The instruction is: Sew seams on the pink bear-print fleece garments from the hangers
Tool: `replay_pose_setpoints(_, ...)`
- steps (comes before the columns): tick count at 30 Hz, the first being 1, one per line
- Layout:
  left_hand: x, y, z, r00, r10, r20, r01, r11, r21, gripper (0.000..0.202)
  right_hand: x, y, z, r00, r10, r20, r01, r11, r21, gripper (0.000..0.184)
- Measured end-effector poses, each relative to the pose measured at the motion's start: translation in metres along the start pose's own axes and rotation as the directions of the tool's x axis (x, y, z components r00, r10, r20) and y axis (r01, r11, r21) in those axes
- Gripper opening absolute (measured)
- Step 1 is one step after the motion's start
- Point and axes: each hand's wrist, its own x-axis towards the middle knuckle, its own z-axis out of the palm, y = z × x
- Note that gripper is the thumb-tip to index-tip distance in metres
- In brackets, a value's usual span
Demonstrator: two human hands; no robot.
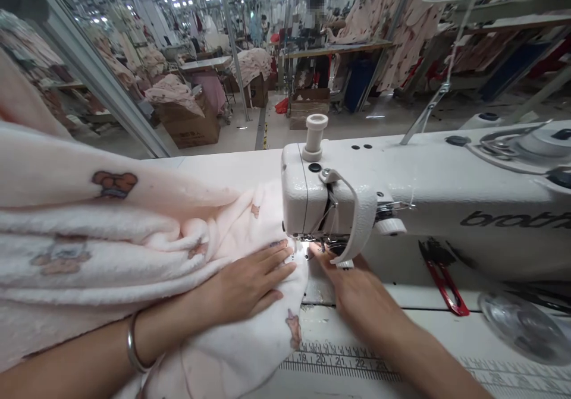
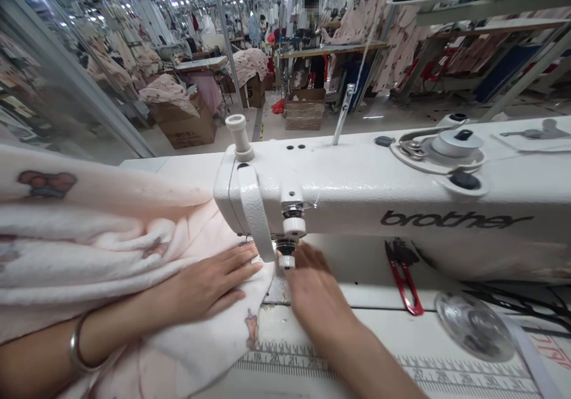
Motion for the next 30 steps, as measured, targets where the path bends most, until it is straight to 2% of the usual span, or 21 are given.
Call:
replay_pose_setpoints(3,0.000,0.002,0.000,1.000,-0.012,-0.004,0.012,1.000,-0.007,0.048,-0.021,-0.022,0.002,0.997,-0.075,0.008,0.075,0.997,0.027,0.048)
replay_pose_setpoints(5,0.000,0.004,0.001,1.000,-0.016,-0.008,0.015,1.000,-0.009,0.049,-0.028,-0.029,0.009,0.998,-0.069,0.001,0.069,0.997,0.035,0.044)
replay_pose_setpoints(10,-0.001,0.004,0.003,1.000,-0.031,-0.004,0.031,1.000,-0.005,0.049,-0.031,-0.027,0.022,0.999,-0.043,0.004,0.043,0.997,0.058,0.042)
replay_pose_setpoints(18,0.002,0.001,0.001,0.999,-0.032,-0.014,0.031,0.999,-0.035,0.047,-0.029,-0.029,0.022,1.000,0.028,0.012,-0.028,0.997,0.066,0.062)
replay_pose_setpoints(30,0.005,0.000,0.000,0.999,-0.032,-0.032,0.030,0.998,-0.049,0.043,-0.026,-0.029,0.018,0.999,0.035,0.017,-0.035,0.999,0.014,0.052)
